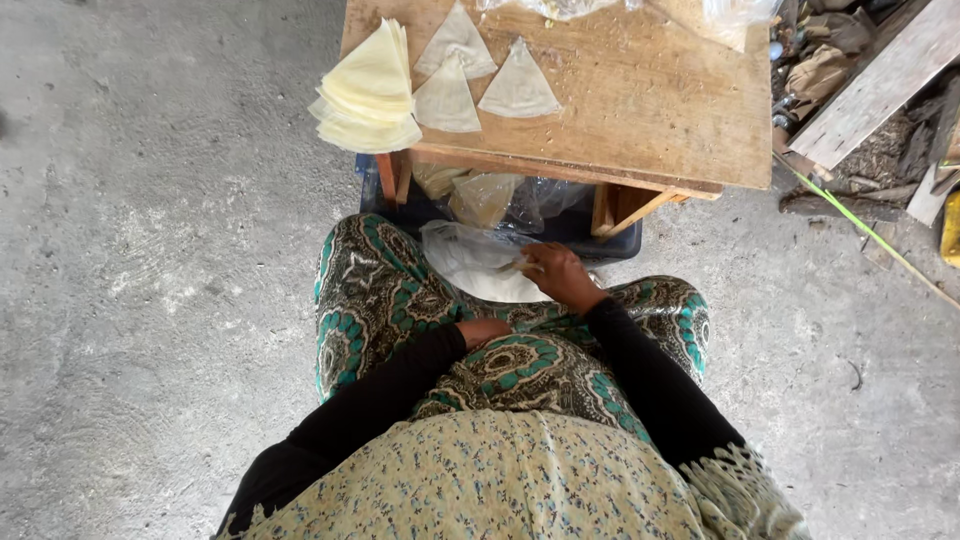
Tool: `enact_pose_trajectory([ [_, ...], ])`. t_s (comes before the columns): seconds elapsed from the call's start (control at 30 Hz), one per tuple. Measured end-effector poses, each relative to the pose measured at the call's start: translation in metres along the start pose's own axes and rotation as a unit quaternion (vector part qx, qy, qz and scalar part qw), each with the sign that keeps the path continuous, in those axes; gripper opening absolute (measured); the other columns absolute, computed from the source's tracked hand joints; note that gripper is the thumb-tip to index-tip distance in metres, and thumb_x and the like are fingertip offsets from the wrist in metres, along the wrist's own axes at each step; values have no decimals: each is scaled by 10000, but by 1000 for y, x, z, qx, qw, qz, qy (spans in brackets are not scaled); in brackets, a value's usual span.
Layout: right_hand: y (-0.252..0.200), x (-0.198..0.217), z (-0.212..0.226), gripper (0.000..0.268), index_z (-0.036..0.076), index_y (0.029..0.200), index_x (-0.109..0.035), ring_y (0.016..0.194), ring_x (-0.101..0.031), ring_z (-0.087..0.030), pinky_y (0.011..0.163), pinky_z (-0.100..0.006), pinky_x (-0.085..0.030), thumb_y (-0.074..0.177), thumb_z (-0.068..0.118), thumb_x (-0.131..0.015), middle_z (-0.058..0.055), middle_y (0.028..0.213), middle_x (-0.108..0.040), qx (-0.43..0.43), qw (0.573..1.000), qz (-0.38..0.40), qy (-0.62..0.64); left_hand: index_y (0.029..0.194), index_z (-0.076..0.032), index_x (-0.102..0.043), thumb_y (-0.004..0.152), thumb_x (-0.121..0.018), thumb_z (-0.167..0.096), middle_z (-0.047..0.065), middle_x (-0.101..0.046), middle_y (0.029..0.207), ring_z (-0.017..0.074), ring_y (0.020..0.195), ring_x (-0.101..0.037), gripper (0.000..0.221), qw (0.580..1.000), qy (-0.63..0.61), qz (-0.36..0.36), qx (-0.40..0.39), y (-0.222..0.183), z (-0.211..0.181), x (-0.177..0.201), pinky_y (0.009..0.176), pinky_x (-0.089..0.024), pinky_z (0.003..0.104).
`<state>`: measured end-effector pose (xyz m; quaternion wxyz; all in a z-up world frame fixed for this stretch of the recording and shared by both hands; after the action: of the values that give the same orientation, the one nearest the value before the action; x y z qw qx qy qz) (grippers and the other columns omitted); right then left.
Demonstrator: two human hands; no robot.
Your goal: The person uses a spoon to place a small amount of granular filling onto triangular dough sheets and then folds them into smaller triangular packages by hand.
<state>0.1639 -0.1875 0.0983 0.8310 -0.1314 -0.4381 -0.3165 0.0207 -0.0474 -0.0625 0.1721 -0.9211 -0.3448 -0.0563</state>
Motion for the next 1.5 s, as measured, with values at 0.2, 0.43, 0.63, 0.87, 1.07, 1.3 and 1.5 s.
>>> enact_pose_trajectory([
  [0.2,9,-21,-3,325,15,1198,-713,991,-710,-370,845,-443,-577,892,112,-764,-185,1127,-741,85,995,-48,1,1197,65,-549,1175,-439,-290,241,-518,1226,347,1080,-492,373,989,-105,-105,-20,13,17,3,978,-418,491],
  [0.43,4,63,66,279,6,1232,-699,959,-751,-253,797,-366,-627,963,72,-727,-173,1166,-731,43,995,-37,77,1091,25,-627,1066,-486,-211,214,-616,1060,338,927,-600,276,973,205,-104,-3,6,6,6,840,-492,459],
  [0.63,42,171,125,236,58,1248,-714,943,-743,-204,754,-314,-611,1021,2,-683,-124,1193,-760,72,978,-160,113,1113,1,-640,851,-717,-263,199,-636,1038,358,950,-614,379,799,385,-462,-8,-62,-174,91,766,-480,516],
  [0.87,166,191,105,574,81,1235,-752,1194,-602,-327,1038,-413,-494,802,-224,-530,-158,1266,-719,128,968,-202,-80,1176,-10,-656,933,-722,-170,123,-565,1154,304,1114,-533,298,668,387,-632,-66,-107,-315,195,901,-417,460],
  [1.07,195,172,104,657,108,1320,-738,1247,-496,-397,1017,-598,-398,720,-109,-583,-208,1407,-596,74,951,-158,-254,1108,-7,-666,900,-720,-227,131,-558,1192,311,1158,-500,308,611,426,-667,-22,-101,-307,223,918,-392,473],
  [1.3,171,176,114,441,116,1250,-725,1314,-479,-335,1056,-565,-368,829,2,-663,-133,1368,-598,150,922,-174,-312,972,-40,-657,926,-708,-214,130,-566,1148,320,1132,-510,188,635,395,-664,8,-95,-296,233,909,-390,492],
  [1.5,186,172,114,567,101,1289,-767,1272,-467,-339,1023,-499,-326,756,-48,-644,-159,1350,-601,154,915,-195,-317,1080,-16,-656,981,-664,-150,130,-567,1163,297,1121,-522,167,609,395,-687,15,-96,-297,224,905,-391,467],
])
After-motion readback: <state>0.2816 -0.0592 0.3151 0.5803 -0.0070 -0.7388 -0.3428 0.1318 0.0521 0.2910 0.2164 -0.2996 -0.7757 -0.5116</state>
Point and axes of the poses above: each hand's wrist, its own y-axis towards the middle knuckle, its own x-axis out of the back of the hand, z = x × y, the point moved 2 cm from there along y, towards the middle knuckle
